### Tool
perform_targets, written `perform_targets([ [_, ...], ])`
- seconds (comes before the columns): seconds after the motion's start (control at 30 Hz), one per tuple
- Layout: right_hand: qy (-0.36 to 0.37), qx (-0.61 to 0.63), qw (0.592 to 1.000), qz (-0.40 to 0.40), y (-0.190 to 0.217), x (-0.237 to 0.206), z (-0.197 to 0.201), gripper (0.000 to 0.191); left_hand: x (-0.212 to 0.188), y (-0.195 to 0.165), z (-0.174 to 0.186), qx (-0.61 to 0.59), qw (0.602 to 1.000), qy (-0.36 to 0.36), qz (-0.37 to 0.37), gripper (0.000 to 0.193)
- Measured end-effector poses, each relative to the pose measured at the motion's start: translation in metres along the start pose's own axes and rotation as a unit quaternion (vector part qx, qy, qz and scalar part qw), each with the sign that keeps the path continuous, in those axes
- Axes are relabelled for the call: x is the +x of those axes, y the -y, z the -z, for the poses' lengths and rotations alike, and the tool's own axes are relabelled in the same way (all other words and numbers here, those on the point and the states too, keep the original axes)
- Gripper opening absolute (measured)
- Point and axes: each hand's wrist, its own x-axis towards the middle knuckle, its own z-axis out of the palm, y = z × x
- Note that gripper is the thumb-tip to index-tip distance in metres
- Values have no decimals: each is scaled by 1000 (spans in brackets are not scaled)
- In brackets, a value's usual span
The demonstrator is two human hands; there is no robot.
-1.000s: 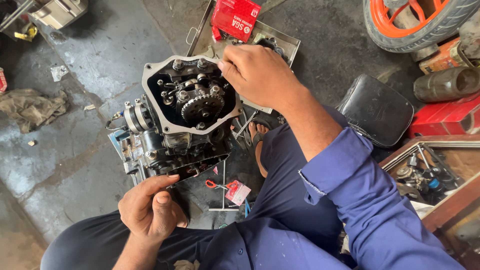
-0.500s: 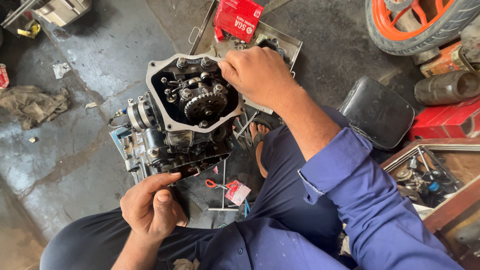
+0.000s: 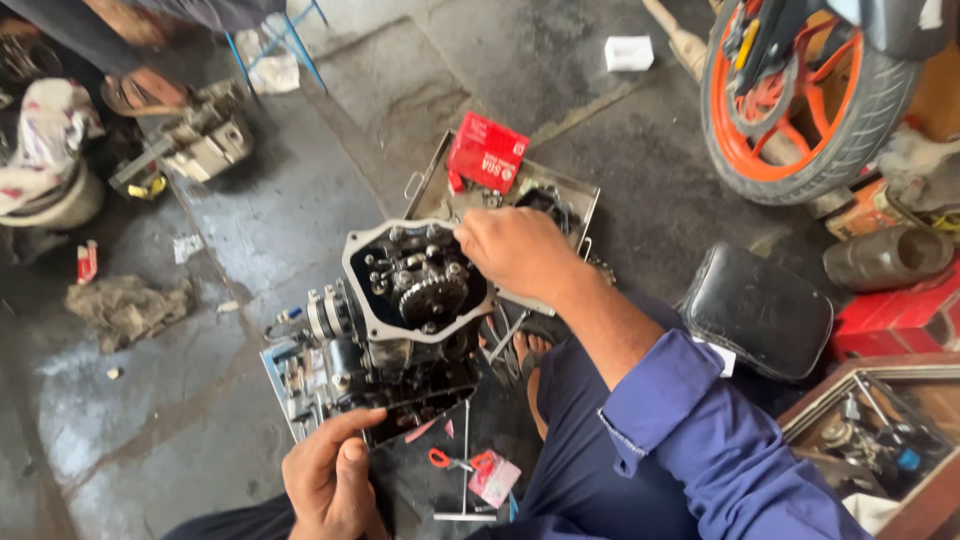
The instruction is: The person opens a small plastic packet and removes a metal spring. They place the spring into a hole in the exposed cylinder head of a motorcycle engine and then insert a small metal pin into the same area.
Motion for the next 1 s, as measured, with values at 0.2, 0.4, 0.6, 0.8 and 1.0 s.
perform_targets([
  [0.2,57,-3,998,18,-7,24,-14,35,-8,35,0,-58,995,-43,62,40],
  [0.4,108,18,988,112,-22,30,-12,24,-5,68,1,-289,930,-92,207,47],
  [0.6,61,7,996,71,-19,26,-30,27,16,75,-3,-455,813,-120,343,47],
  [0.8,68,-33,996,41,-16,27,-33,25,23,71,-14,-479,748,-101,448,46],
  [1.0,48,-19,995,82,-21,19,-34,22,16,67,-13,-473,754,-111,442,45],
])
